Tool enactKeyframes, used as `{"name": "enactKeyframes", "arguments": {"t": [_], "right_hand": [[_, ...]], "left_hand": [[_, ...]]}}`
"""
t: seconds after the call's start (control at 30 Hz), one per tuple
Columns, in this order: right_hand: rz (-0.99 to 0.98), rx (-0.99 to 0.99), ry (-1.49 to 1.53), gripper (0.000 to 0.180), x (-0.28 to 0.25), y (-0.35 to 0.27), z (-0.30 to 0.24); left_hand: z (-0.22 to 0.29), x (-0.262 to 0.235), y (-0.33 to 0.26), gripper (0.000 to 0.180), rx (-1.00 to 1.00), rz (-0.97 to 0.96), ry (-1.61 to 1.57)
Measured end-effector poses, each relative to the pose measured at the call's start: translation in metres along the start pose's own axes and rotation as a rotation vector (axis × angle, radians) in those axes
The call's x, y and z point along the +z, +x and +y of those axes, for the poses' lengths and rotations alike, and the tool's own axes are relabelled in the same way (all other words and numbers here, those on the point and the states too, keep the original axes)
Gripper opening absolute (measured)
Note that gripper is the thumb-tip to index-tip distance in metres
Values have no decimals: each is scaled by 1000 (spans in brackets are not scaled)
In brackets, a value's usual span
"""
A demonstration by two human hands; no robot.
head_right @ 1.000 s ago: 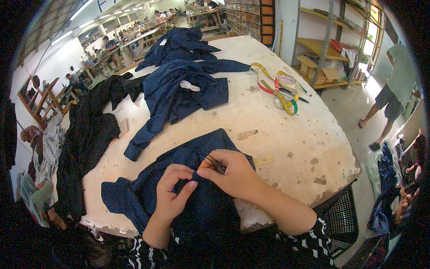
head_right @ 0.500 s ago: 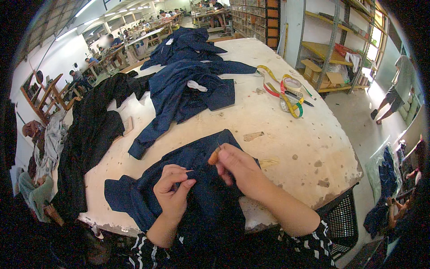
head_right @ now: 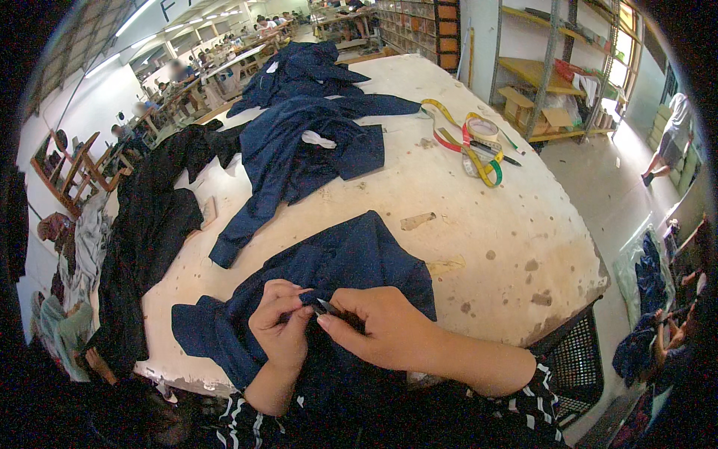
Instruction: The person uses a small blade to trim loose threads from a dark blue garment on a worktable. The person repeatedly snips threads and adjusts the fabric, then briefly handles a roll of tape before resuming trimming.
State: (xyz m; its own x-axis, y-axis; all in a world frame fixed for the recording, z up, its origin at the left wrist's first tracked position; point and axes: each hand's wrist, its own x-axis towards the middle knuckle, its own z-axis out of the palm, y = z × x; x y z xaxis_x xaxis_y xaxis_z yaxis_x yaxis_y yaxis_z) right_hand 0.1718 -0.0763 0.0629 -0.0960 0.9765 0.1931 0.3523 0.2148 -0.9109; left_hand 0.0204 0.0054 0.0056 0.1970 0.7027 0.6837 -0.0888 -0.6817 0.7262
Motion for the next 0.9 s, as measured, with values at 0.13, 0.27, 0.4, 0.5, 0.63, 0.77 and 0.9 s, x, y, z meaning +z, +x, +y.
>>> {"name": "enactKeyframes", "arguments": {"t": [0.13, 0.27, 0.4, 0.5, 0.63, 0.77, 0.9], "right_hand": [[-9, 9, -45, 24, -2, 0, -1], [0, -18, -51, 24, -2, 1, 1], [0, -18, -50, 24, -1, 1, 1], [6, -11, -69, 24, -2, 1, 0], [63, 3, -5, 28, 2, 2, 0], [59, 28, 26, 28, 3, 3, 2], [33, 63, 92, 27, 4, 2, 2]], "left_hand": [[1, 1, 0, 12, 20, 3, 5], [4, 1, 1, 11, 21, -9, 7], [2, 0, 0, 12, 31, -30, 9], [-1, -4, -1, 14, 71, -86, 30], [3, -5, 0, 13, 86, -101, 59], [2, -3, -2, 12, 5, -102, -21], [1, -3, -3, 13, -9, -91, -40]]}}
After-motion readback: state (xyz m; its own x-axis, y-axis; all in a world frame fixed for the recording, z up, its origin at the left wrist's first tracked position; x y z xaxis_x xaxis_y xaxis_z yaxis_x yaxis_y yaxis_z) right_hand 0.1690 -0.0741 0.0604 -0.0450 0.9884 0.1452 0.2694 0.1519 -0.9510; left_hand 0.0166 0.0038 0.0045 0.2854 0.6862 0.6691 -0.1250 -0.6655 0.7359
